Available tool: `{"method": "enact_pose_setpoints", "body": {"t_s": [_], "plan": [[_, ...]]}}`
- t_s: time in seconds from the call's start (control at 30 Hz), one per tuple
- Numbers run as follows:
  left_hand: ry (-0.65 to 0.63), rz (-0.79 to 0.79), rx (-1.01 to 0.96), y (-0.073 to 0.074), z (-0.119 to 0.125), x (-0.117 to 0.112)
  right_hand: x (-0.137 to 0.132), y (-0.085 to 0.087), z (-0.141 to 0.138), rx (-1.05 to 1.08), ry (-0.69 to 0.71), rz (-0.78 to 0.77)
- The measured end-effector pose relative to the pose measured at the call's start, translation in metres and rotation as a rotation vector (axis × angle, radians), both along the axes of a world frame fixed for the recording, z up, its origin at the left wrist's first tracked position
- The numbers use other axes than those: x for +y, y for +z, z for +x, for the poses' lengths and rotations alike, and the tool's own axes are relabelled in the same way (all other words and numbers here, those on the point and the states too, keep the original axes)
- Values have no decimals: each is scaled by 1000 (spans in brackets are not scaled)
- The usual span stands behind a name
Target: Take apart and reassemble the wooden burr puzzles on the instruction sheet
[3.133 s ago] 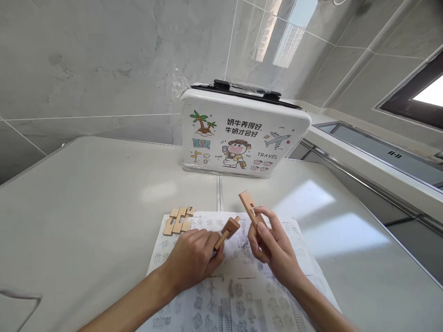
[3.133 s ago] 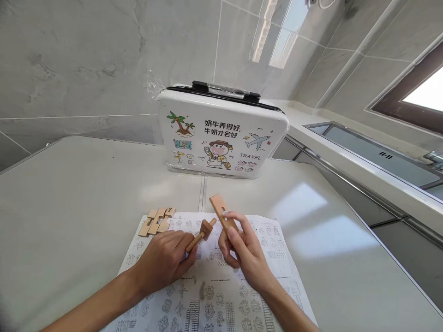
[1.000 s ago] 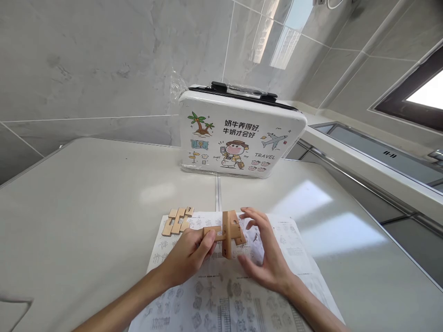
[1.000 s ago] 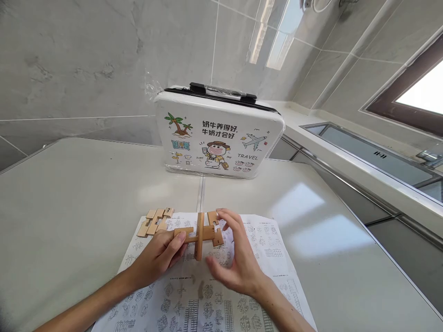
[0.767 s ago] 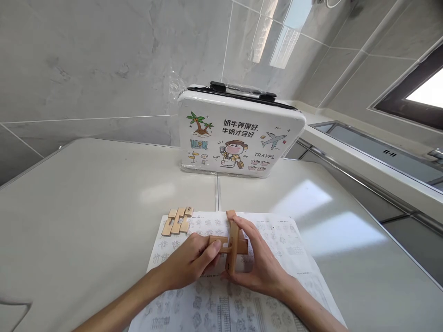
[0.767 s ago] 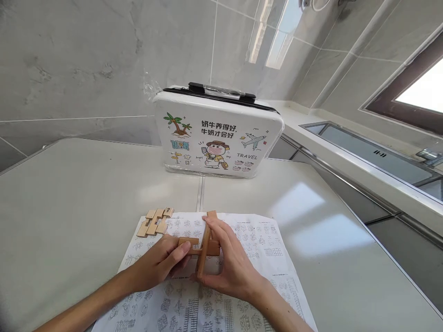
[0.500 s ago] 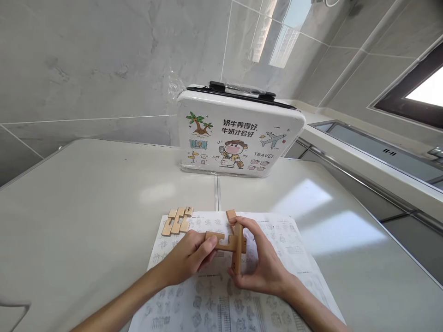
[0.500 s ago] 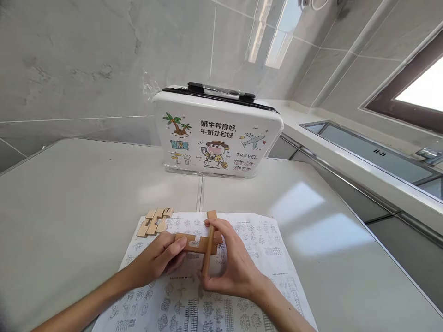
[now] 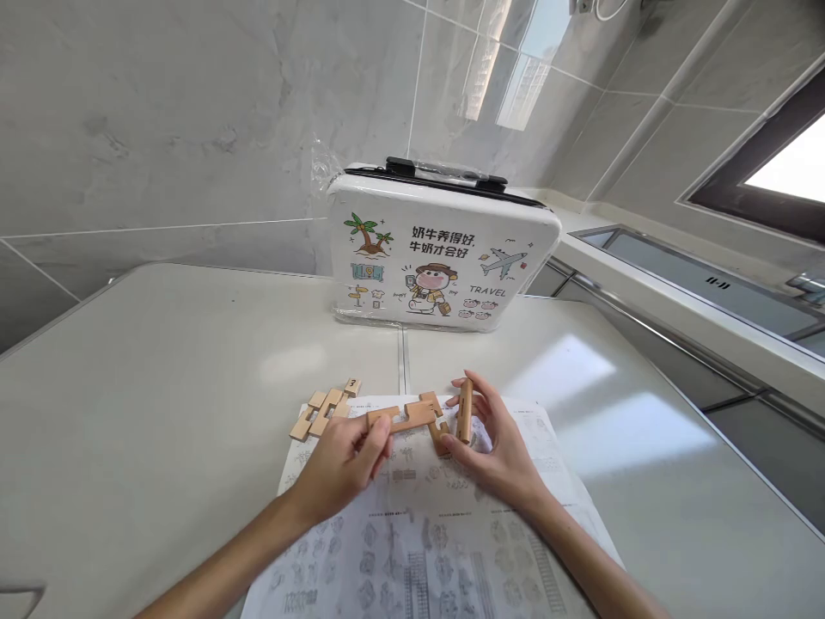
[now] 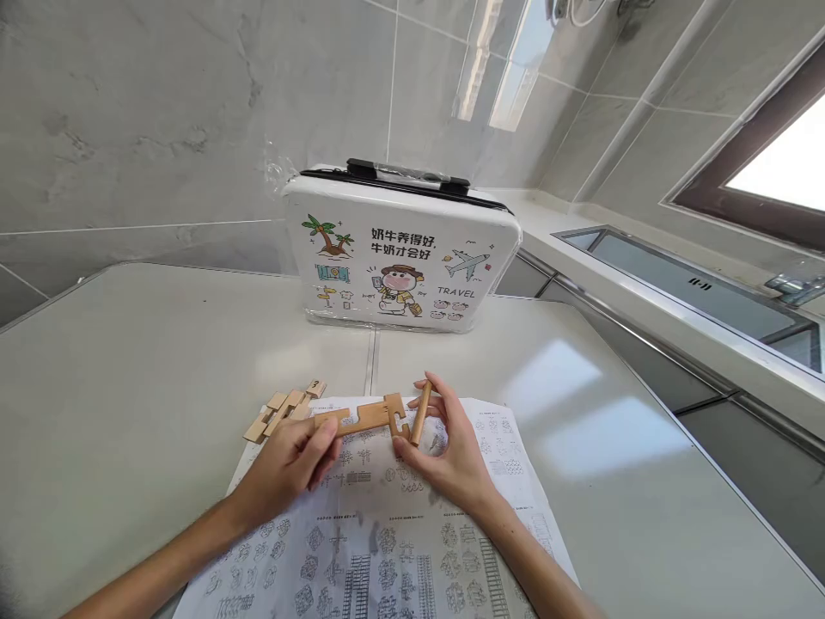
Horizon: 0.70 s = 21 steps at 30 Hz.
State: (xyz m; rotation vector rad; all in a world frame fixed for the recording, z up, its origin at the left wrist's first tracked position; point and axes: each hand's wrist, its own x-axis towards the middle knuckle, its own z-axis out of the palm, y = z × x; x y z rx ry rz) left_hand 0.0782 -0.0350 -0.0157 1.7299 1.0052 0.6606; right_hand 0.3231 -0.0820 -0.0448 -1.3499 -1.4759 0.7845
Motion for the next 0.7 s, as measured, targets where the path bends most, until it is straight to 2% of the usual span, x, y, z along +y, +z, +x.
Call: {"method": "enact_pose_setpoints", "body": {"t_s": [0.17, 0.27, 0.4, 0.6, 0.7], "plan": [[84, 512, 319, -13, 6, -10, 0, -4, -5, -39, -5, -50], [85, 676, 438, -18, 5, -10, -3, -2, -8, -115, 28, -52], [44, 751, 495, -20, 5, -10, -7, -1, -10, -172, 67, -47], [26, 751, 527, -23, 4, -9, -10, 1, -13, -181, 137, -25], [32, 783, 570, -26, 2, -7, -9, 2, -10, -212, 128, -9]]}}
